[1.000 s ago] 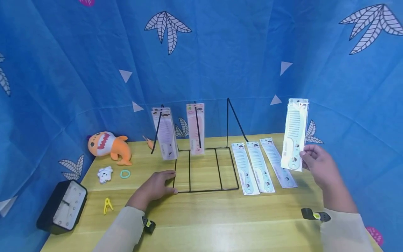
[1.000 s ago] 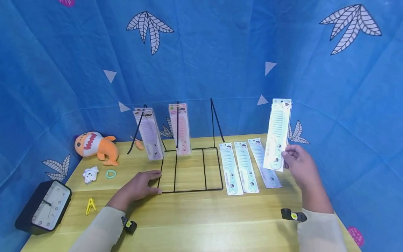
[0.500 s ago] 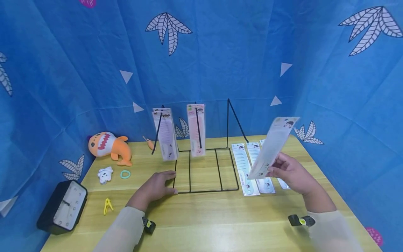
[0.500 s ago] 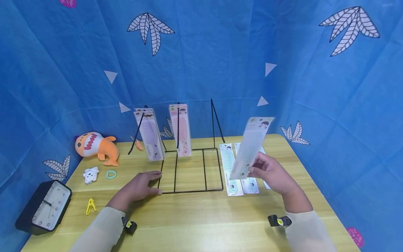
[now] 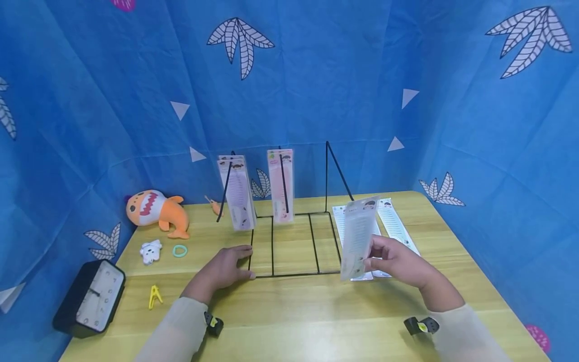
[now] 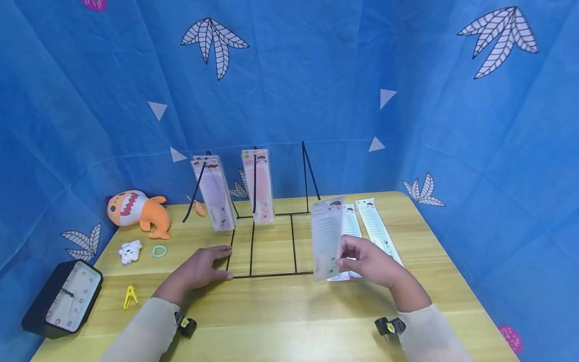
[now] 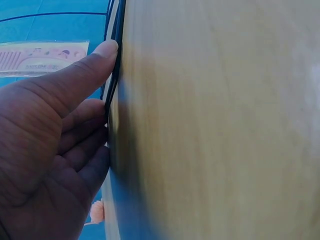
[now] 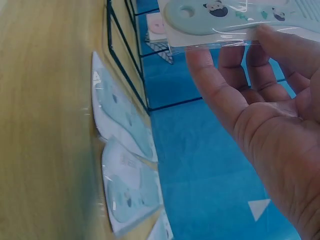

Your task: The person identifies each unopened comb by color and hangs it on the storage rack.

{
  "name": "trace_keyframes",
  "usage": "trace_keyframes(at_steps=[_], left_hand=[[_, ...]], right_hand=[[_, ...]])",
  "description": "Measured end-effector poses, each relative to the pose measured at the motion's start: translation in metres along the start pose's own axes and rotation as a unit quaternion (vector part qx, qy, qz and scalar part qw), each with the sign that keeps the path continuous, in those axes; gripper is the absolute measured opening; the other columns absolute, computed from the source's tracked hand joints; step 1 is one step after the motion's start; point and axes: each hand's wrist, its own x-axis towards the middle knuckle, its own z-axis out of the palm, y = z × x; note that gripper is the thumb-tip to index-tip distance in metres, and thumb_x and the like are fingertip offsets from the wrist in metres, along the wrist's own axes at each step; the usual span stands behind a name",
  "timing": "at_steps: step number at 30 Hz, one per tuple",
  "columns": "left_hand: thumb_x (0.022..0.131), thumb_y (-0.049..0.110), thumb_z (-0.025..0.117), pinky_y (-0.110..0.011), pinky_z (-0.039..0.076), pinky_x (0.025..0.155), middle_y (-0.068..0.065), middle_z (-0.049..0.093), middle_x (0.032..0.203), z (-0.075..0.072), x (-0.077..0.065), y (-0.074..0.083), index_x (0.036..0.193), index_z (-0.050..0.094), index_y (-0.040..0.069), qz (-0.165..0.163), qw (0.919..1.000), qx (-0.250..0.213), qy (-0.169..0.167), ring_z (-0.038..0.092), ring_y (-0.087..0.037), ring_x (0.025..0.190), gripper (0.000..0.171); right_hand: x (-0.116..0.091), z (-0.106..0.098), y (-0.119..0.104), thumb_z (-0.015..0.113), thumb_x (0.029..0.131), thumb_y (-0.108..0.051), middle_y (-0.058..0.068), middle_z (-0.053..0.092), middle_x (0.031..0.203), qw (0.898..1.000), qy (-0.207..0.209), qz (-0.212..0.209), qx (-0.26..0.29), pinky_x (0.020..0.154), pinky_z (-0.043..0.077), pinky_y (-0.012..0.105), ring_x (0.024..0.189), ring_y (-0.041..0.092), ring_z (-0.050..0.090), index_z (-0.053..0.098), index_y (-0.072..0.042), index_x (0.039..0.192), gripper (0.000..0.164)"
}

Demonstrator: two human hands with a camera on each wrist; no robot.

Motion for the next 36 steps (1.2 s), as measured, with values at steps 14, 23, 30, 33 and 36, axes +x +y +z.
trace_keyframes(at_steps=[14, 23, 30, 33, 36], left_hand=[[0.094, 0.03, 0.088, -0.055, 0.038, 0.132, -0.011, 0.051, 0.168, 0.001, 0.001, -0.001, 0.155, 0.06, 0.005, -0.004, 1.0, -0.004, 0.002, 0.044, -0.039, 0.159, 0.072], [0.094, 0.031, 0.089, -0.055, 0.039, 0.131, -0.012, 0.052, 0.168, 0.002, 0.0, 0.0, 0.156, 0.06, 0.005, -0.004, 1.0, 0.0, 0.003, 0.045, -0.039, 0.158, 0.073], [0.094, 0.031, 0.089, -0.055, 0.039, 0.132, -0.011, 0.052, 0.168, 0.001, 0.001, 0.001, 0.156, 0.06, 0.005, -0.006, 1.0, 0.001, 0.003, 0.044, -0.038, 0.158, 0.073], [0.094, 0.03, 0.089, -0.055, 0.039, 0.131, -0.012, 0.052, 0.168, 0.001, 0.0, 0.001, 0.155, 0.06, 0.005, -0.005, 1.0, 0.001, 0.004, 0.045, -0.039, 0.158, 0.073], [0.094, 0.03, 0.089, -0.055, 0.039, 0.132, -0.011, 0.052, 0.168, 0.001, 0.001, 0.001, 0.155, 0.061, 0.005, -0.007, 1.0, -0.001, 0.003, 0.045, -0.039, 0.158, 0.072]], right_hand=[[0.004, 0.008, 0.013, 0.061, 0.109, -0.001, 0.038, 0.064, 0.137, 1.0, 0.003, 0.012, 0.023, 0.091, 0.07, 0.043, 0.123, 0.039, 0.073, 0.059, 0.003, 0.112, 0.006], [0.011, 0.011, 0.005, 0.058, 0.111, -0.005, 0.035, 0.063, 0.14, 0.998, 0.043, 0.047, 0.008, 0.091, 0.07, 0.047, 0.126, 0.045, 0.069, 0.053, 0.002, 0.107, 0.009], [0.028, 0.014, 0.0, 0.058, 0.113, -0.009, 0.026, 0.063, 0.117, 0.995, 0.074, 0.06, 0.001, 0.092, 0.069, 0.055, 0.113, 0.037, 0.071, 0.049, 0.001, 0.108, 0.014], [0.038, 0.014, -0.003, 0.059, 0.113, -0.011, 0.017, 0.056, 0.104, 0.994, 0.092, 0.063, -0.003, 0.09, 0.07, 0.05, 0.103, 0.029, 0.068, 0.048, 0.0, 0.11, 0.015], [0.048, 0.014, -0.006, 0.058, 0.114, -0.011, 0.015, 0.056, 0.105, 0.991, 0.115, 0.061, -0.011, 0.087, 0.071, 0.043, 0.099, 0.025, 0.067, 0.049, 0.0, 0.114, 0.014]])
